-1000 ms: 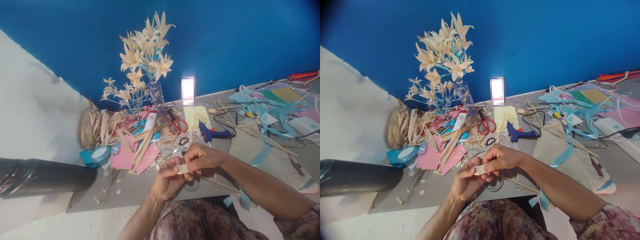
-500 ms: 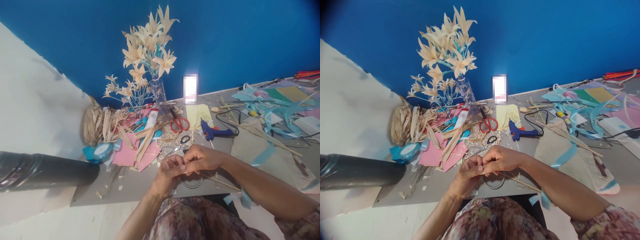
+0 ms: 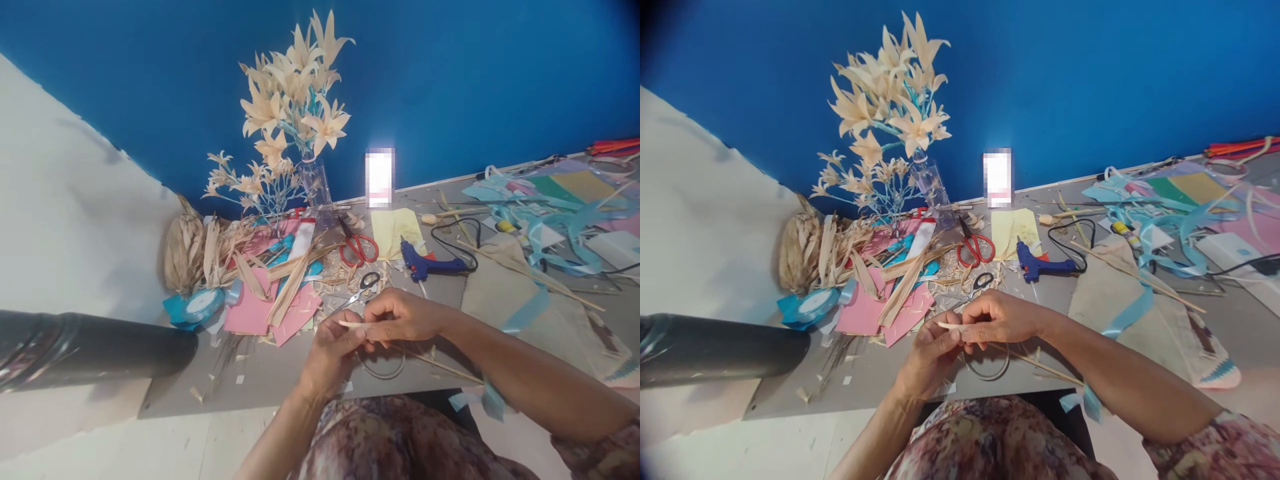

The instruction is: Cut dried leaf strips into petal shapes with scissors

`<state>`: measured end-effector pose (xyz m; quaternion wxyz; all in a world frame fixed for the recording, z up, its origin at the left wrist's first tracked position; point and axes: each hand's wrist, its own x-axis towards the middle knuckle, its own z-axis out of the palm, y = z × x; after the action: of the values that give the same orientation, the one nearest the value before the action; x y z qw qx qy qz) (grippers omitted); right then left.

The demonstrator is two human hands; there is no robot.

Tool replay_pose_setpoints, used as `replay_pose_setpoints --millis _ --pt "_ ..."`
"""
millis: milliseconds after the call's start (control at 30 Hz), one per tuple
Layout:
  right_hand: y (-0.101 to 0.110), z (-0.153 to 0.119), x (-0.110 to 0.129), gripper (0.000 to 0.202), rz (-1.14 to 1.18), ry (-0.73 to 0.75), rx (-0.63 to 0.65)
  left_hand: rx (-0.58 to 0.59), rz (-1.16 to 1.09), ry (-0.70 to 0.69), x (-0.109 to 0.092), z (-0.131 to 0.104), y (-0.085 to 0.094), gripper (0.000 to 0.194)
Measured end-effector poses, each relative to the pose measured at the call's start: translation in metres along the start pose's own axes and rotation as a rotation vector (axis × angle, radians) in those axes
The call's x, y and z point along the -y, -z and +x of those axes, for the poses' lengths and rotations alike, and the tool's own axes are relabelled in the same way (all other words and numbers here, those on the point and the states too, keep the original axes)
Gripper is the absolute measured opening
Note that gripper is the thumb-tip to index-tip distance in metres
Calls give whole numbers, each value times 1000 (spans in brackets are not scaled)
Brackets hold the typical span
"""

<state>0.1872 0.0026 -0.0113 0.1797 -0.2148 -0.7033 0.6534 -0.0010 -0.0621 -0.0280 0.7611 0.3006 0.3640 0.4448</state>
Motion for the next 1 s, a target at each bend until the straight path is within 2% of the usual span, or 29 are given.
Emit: replay_pose_setpoints --millis 100,200,367,433,500,567,633,800,1000 --pt "-2 3 2 22 -8 -38 -44 -58 -29 7 1 4 0 32" --pt "-3 4 1 24 71 -60 -70 -53 -37 12 0 6 3 34" --pt "-7 5 -8 25 357 -26 10 117 -19 36 1 7 12 37" --pt "-8 5 -11 28 463 -12 52 193 -70 56 2 7 15 39" --pt "-8 6 -13 32 543 -1 54 221 -132 52 3 7 15 41" --pt "-8 6 -14 35 556 -5 24 199 -138 26 3 6 14 46" --pt "-7 7 -15 35 462 -22 -19 122 -59 -10 4 6 14 47" --pt "-6 8 -14 23 176 -75 -92 -89 100 -68 8 8 17 31" --pt "-12 12 -13 16 173 -107 -222 -118 73 -98 7 9 14 28"
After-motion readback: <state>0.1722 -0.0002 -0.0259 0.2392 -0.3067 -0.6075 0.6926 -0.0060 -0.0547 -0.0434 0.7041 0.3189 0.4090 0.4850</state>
